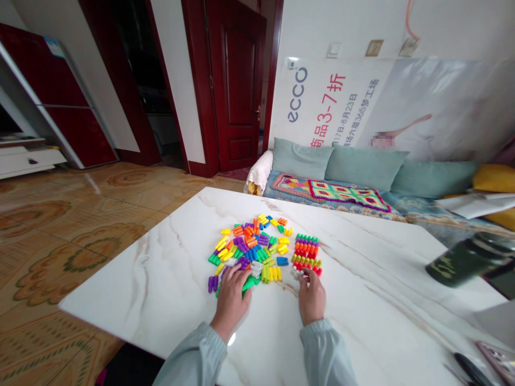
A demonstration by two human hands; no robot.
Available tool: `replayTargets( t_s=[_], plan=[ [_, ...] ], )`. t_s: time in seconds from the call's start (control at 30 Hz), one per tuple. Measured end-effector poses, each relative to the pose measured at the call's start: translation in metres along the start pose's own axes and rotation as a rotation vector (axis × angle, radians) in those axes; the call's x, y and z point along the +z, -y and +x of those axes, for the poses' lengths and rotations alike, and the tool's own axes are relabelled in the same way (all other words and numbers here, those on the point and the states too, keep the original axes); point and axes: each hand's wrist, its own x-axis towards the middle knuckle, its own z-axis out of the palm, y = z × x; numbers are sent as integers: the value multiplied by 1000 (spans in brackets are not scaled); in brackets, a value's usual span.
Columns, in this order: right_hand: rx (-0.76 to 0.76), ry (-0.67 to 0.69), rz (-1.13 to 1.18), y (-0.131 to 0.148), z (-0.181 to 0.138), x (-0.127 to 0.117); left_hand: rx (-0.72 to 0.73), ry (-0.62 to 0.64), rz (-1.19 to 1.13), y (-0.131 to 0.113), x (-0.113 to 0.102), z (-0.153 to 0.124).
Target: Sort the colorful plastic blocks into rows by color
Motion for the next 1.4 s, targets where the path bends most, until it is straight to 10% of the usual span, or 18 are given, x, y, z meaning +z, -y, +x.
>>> replayTargets(
  t_s=[1.4],
  plan=[
    [-144, 10, -21, 10, -5, -2, -14, -2, -28, -1, 0, -1]
  ],
)
